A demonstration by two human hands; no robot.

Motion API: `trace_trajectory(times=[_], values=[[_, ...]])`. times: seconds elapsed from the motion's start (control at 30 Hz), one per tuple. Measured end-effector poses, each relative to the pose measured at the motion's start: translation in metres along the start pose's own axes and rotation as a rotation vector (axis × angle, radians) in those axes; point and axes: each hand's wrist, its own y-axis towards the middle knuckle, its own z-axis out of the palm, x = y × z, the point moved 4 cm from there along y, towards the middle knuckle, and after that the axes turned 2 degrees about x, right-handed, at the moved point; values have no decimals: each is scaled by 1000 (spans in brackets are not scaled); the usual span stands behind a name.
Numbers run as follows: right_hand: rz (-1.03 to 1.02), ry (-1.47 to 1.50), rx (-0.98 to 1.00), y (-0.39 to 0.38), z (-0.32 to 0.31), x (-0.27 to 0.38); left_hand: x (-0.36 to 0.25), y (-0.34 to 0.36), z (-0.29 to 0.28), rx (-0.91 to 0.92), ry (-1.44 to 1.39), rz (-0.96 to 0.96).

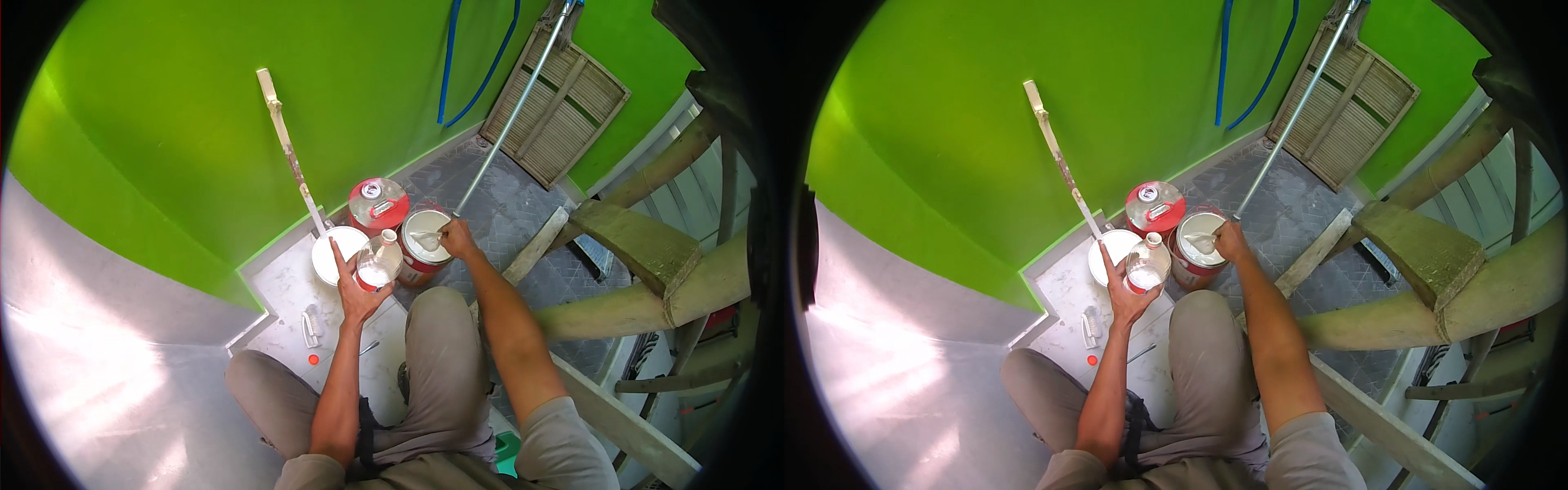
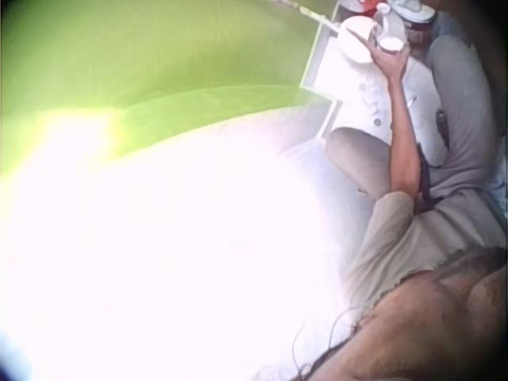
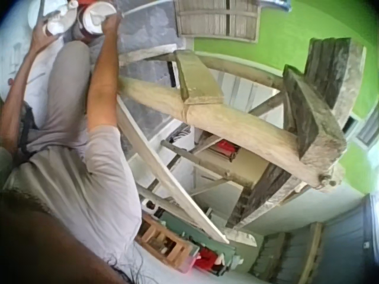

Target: The person mixes white paint in a bucket using a thin stick, occasionally pouring a clear liquid from a plastic bottle into the paint and stirring it.

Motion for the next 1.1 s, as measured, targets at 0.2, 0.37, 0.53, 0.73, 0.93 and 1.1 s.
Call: trace_trajectory(times=[0.2, 0.37, 0.53, 0.73, 0.93, 1.1], values=[[65, 67, 83, 0, 18, 13, 2, -5, -9, -11, 22, 3], [122, 210, 58, 3, 22, 16, 9, -7, -9, -14, 5, -22], [151, 305, 39, 8, 37, -6, 8, -3, -2, 4, -30, -25], [199, 647, 43, 12, 36, -4, 3, -4, -4, 22, 2, 9], [178, 649, 27, 24, -24, -1, 0, 1, 9, 49, -30, 58], [146, 396, 143, 43, -97, 38, -3, 0, 10, 67, 54, -11]])
